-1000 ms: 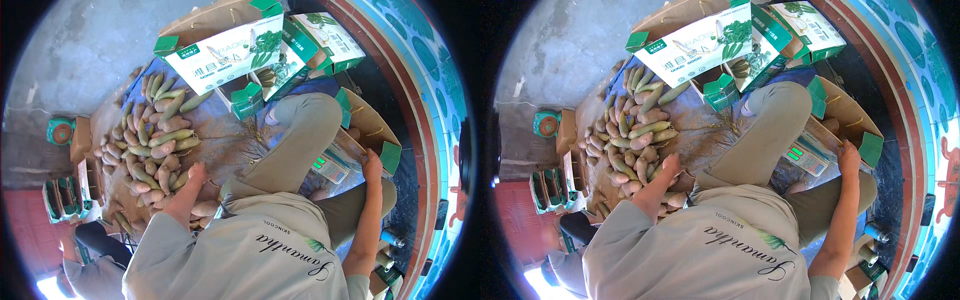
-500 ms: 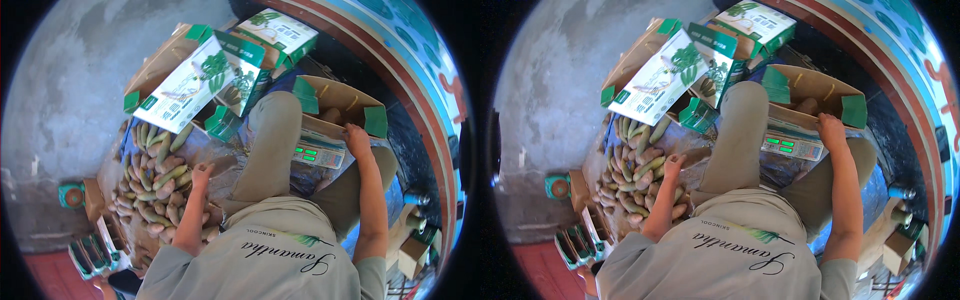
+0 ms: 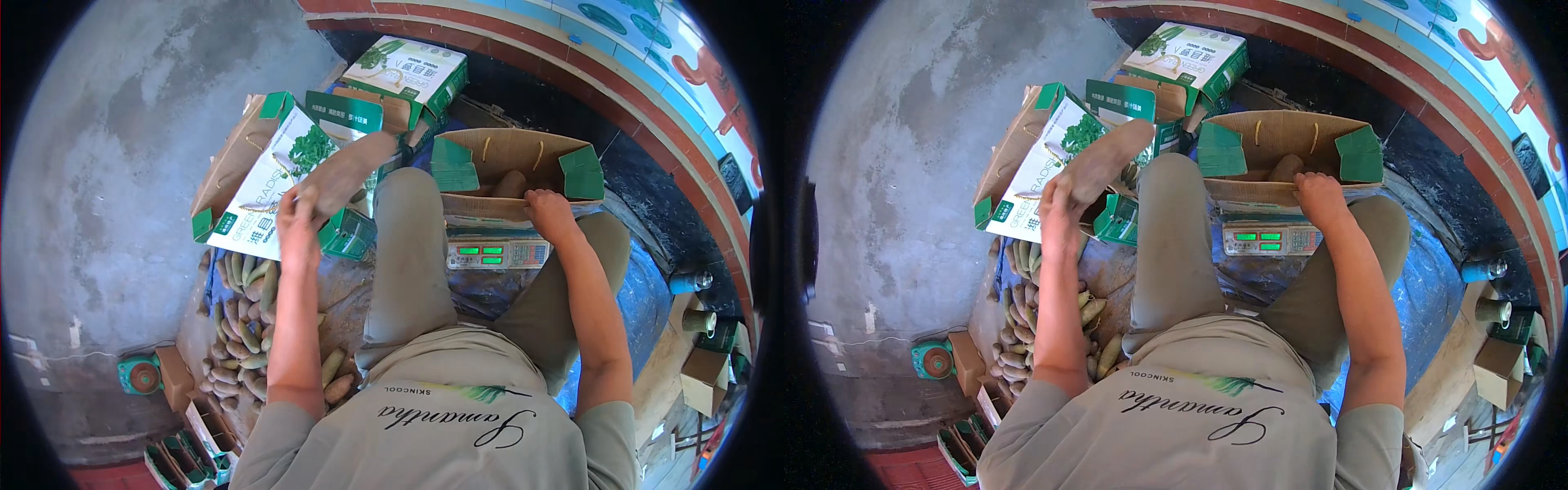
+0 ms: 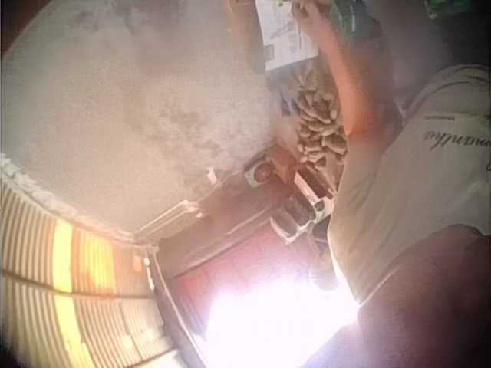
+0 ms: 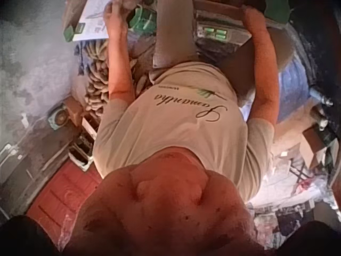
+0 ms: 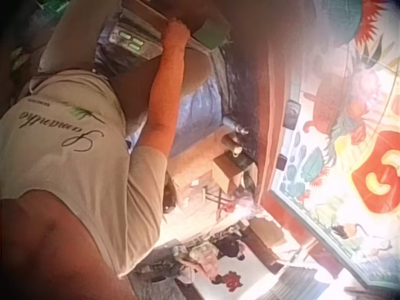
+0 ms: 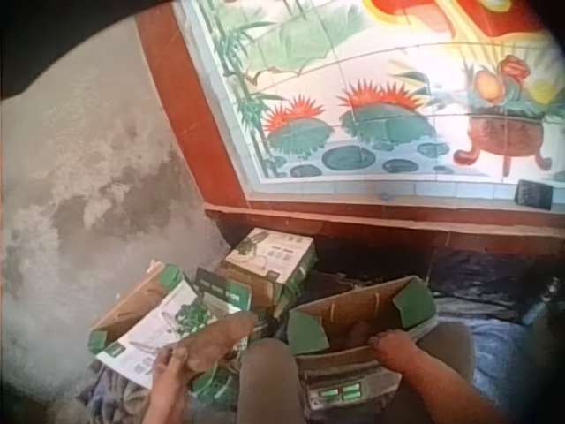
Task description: Packaging and weighing yams into cardboard boxes for distribution.
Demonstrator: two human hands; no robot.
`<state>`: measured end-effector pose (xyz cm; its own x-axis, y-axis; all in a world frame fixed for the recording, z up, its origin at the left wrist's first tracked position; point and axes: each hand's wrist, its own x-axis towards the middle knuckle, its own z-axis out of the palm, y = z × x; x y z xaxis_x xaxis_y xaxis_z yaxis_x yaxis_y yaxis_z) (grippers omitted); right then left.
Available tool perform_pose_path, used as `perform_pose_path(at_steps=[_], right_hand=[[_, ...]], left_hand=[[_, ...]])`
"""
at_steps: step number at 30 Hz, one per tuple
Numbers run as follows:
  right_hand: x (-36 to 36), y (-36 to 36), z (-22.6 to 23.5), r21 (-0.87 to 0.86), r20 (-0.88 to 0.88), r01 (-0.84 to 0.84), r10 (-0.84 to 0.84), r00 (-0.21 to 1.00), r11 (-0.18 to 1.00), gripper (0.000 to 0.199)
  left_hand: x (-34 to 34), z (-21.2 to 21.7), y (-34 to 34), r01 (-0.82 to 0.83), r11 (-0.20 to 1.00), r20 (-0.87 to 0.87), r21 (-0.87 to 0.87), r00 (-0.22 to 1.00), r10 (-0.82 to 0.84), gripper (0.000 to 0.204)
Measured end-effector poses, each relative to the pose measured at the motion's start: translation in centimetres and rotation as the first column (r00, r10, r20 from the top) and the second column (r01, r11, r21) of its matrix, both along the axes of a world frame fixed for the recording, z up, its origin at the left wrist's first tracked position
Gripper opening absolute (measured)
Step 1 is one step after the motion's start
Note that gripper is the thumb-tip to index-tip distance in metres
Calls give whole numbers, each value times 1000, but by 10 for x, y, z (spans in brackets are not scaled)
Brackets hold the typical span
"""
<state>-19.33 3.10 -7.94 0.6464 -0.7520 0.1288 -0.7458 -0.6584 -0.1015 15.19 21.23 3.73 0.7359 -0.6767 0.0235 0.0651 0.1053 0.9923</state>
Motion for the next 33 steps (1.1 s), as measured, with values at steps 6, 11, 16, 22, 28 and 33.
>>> perform_pose_path(at_steps=[6,11,16,22,28,33], right_hand=[[-5,1,-1,34,40,1,-2,999,999,16],[-5,0,-2,43,69,6,-9,998,999,16],[-4,-1,-2,54,107,-21,15,994,998,15],[-7,-2,1,91,114,-16,6,993,996,14],[-3,0,2,29,52,0,-1,999,1000,12],[7,1,3,40,34,-5,4,999,999,17]], left_hand=[[-64,5,-77,296,945,92,138,946,-310,42],[-110,-9,-129,389,892,105,229,901,-420,46],[-115,-35,-143,441,881,115,170,879,-463,52],[-74,-7,-100,297,954,329,-43,906,-267,35],[3,-59,-32,-5,981,371,192,926,-68,23],[49,-160,44,-89,957,423,276,905,-38,16]])
